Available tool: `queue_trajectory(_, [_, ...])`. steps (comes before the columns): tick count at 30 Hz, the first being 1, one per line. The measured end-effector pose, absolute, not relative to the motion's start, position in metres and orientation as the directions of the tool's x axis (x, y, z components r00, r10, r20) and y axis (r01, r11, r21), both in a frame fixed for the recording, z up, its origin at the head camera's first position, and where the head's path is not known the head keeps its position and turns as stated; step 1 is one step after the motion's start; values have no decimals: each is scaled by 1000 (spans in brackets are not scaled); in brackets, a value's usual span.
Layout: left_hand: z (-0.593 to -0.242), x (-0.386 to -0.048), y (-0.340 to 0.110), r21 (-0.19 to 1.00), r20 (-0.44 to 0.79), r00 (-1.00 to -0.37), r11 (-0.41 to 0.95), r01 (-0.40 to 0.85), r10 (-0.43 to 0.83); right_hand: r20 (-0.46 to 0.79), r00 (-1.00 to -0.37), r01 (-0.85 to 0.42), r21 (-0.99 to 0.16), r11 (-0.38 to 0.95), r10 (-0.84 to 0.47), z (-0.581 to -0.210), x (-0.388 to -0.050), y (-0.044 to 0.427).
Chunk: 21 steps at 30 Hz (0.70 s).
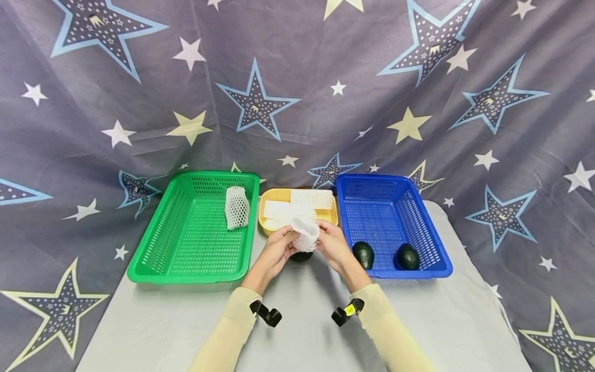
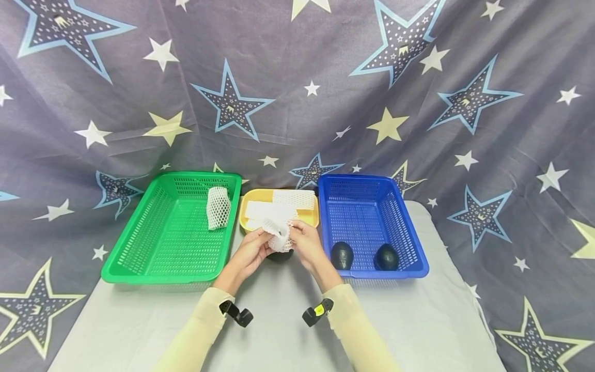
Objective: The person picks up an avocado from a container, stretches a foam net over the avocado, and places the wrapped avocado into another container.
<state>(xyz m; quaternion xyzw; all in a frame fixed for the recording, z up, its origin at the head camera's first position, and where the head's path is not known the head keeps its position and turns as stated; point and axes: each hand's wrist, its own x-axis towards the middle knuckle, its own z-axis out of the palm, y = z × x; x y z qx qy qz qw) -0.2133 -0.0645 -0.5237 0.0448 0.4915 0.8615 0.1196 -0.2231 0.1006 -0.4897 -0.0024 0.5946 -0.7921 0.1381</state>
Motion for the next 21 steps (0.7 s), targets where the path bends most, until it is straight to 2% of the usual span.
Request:
queue_trajectory(6, [-516, -215, -65, 837, -161, -975, -503, -217, 153, -170, -977, 201, -936, -290, -131, -493, -226, 102])
queue_trajectory(13, [-518, -213, -68, 814, -209, -976, -541, -213, 70, -184, -980, 199, -937, -289, -76, -497, -229, 97])
queue_trajectory(21, [-537, -204, -71, 807, -272, -961, -555, -201, -46, -149, -988, 155, -973, -170, -52, -503, -231, 82])
